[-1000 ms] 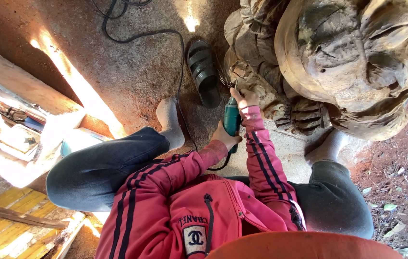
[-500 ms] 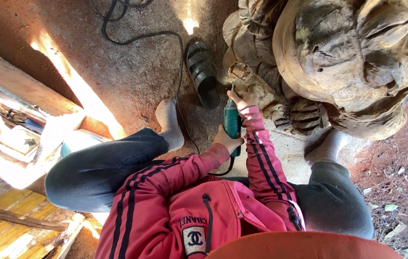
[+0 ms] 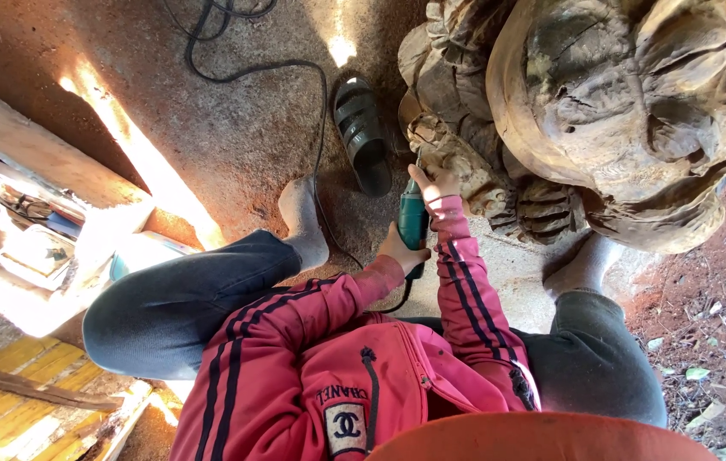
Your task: Carving details into a large wooden sculpture using a handheld rotary tool
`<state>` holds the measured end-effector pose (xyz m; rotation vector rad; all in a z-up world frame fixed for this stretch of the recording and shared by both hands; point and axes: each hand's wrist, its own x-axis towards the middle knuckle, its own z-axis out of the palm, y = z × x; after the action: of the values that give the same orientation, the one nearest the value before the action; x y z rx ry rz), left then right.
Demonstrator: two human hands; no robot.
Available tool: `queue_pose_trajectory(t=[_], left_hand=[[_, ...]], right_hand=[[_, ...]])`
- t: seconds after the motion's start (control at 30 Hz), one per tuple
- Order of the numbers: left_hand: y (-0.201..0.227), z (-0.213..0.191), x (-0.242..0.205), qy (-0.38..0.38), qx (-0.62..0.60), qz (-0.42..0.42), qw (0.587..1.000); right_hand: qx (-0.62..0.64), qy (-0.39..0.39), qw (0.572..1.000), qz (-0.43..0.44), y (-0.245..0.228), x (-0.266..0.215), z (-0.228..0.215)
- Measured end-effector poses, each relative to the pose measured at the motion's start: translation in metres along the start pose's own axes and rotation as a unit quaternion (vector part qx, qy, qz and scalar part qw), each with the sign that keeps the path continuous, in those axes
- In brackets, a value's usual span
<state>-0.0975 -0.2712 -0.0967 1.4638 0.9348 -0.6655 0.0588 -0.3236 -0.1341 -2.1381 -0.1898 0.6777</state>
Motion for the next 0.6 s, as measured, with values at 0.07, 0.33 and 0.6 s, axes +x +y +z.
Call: queue_pose_trajectory(t=[0.07, 0.33, 0.6], left_hand=[[0.007, -0.009, -0.005, -0.003, 0.010, 0.005, 1.000], [-0.001, -0.017, 0.008, -0.003, 0.071, 0.018, 0.997], [-0.001, -0.008, 0.003, 0.005, 0.058, -0.008, 0.998]], right_hand=[[0.002, 0.016, 1.000, 0.010, 0.007, 0.001, 0.000], [-0.012, 0.053, 0.998, 0.006, -0.003, -0.004, 0.000], [-0.012, 0.046, 0.999, 0.007, -0.004, -0.001, 0.004]])
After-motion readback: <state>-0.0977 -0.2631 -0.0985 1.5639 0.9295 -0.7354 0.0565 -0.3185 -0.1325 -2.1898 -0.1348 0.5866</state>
